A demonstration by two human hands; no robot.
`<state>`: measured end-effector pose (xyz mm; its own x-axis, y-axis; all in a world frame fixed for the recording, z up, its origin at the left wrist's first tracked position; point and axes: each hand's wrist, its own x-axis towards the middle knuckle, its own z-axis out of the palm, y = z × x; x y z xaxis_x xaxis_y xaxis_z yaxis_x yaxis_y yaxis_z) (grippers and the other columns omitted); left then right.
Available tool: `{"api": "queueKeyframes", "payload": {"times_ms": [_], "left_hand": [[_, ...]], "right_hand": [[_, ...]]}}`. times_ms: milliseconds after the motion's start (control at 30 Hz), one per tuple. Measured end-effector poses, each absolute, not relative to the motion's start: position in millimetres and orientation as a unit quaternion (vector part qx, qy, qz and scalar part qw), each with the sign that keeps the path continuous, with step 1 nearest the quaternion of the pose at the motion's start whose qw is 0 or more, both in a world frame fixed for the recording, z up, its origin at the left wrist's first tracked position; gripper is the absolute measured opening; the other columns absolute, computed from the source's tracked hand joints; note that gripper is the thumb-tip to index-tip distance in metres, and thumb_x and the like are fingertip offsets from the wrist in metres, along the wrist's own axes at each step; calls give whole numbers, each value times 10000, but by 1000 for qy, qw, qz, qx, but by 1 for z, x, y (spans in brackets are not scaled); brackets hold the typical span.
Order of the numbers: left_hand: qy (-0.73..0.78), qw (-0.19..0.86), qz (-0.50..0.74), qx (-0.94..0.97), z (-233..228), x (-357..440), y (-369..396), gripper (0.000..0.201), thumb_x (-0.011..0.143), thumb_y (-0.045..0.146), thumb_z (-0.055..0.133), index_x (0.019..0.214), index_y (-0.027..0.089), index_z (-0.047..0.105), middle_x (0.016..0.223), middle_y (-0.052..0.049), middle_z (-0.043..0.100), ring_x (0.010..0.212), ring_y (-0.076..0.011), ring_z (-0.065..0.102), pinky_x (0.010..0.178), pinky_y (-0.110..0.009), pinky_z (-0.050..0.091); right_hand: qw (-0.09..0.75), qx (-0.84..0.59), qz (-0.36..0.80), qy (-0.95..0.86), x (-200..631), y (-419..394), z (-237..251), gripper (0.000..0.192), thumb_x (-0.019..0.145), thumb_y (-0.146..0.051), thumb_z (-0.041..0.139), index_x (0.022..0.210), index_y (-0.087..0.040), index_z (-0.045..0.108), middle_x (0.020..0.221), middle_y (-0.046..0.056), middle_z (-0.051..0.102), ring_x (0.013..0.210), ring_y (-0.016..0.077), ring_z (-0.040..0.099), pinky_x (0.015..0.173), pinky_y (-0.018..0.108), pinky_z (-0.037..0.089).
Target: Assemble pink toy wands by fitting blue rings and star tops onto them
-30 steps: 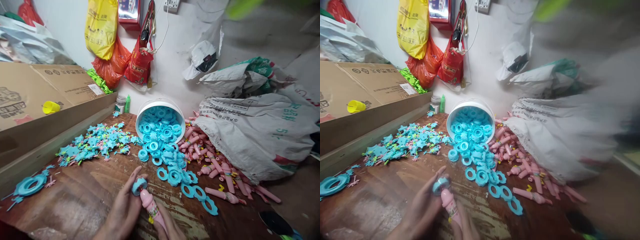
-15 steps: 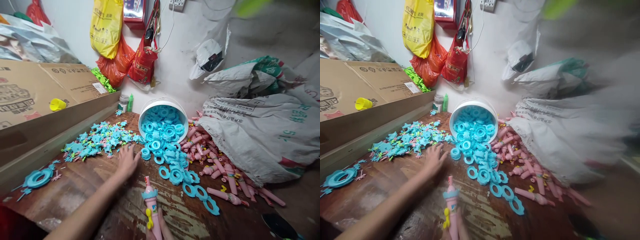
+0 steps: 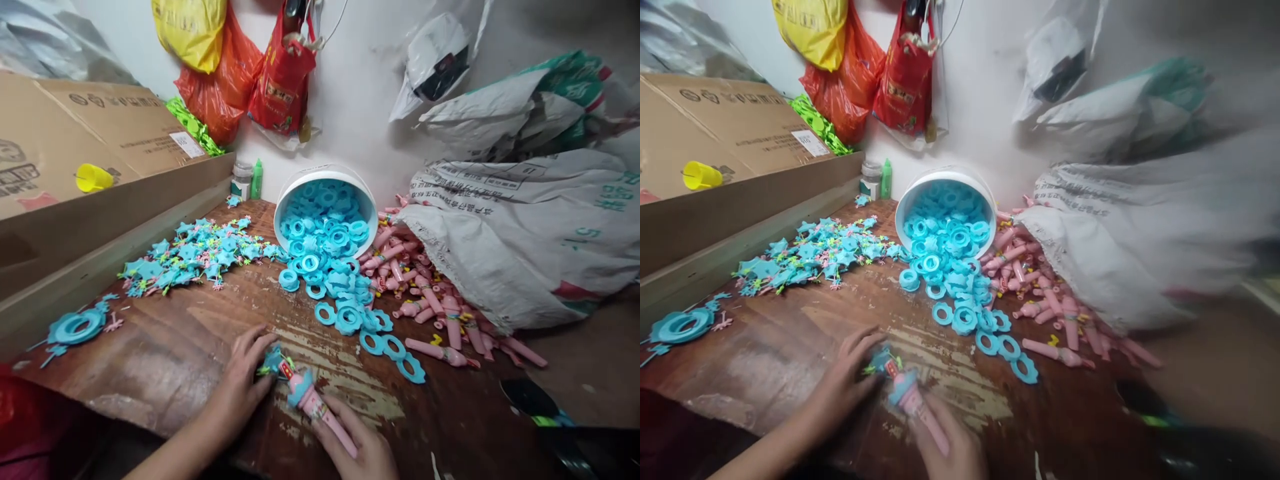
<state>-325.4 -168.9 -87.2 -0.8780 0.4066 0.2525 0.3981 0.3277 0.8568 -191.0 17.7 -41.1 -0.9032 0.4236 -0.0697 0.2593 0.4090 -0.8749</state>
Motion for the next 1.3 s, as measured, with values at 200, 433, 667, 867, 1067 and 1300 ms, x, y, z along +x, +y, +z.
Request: {"api": "queueKeyframes", "payload": {"times_ms": [200, 433, 667, 867, 1067, 1300], "left_hand": [[793, 121, 534, 269, -77, -320, -175, 444, 868, 174, 559, 1277, 289, 689, 1161, -68, 730, 1112, -268, 612, 1015, -432, 482], [771, 151, 539, 303, -76, -325, -176, 450, 856, 164, 557, 1283, 253, 665, 1177, -73, 700, 1069, -225, 655, 984, -342, 502], [766, 167, 539, 307, -79, -327, -176, 449, 850, 156, 579, 1277, 272, 656, 1138, -58, 698, 1059, -225, 655, 955, -335, 510], [764, 175, 538, 311, -80, -328, -178, 434, 874, 160, 589, 1280, 297, 656, 1167, -49, 686, 1073, -223, 653, 950, -327, 512], [755, 175, 537, 331, -78, -328, -179, 431, 933, 173, 537, 1336, 301, 622, 1108, -49, 683, 1021, -205, 651, 925, -308, 518], [770, 148, 546, 296, -79, -338, -181, 477, 934, 263, 588, 1407, 324, 576, 1306, -63, 677, 1182, -252, 638, 1007, -356, 506]], "right_hand": [[-56, -159, 360, -917, -189, 30, -17, 393, 871, -437, 627, 1230, -341, 755, 1117, 20, 806, 1016, 277, 770, 791, 262, 612], [-35, -132, 463, -876, -186, 32, -20, 382, 886, -424, 660, 1221, -275, 766, 1222, 50, 768, 1133, 278, 724, 981, 297, 568], [-53, -139, 500, -853, -190, 29, -24, 399, 889, -452, 674, 1227, -260, 762, 1233, 73, 761, 1168, 293, 704, 1018, 356, 556], [-106, -163, 524, -829, -204, 33, -5, 456, 870, -499, 657, 1250, -264, 748, 1269, 52, 746, 1225, 306, 666, 1061, 390, 517], [-132, -96, 173, -971, -239, 7, 48, 202, 853, -466, 642, 884, -349, 804, 757, 48, 805, 638, 301, 738, 495, 315, 382], [-172, -141, 267, -938, -266, 7, 51, 213, 844, -409, 652, 898, -302, 829, 800, 33, 806, 735, 244, 723, 594, 285, 411]]}}
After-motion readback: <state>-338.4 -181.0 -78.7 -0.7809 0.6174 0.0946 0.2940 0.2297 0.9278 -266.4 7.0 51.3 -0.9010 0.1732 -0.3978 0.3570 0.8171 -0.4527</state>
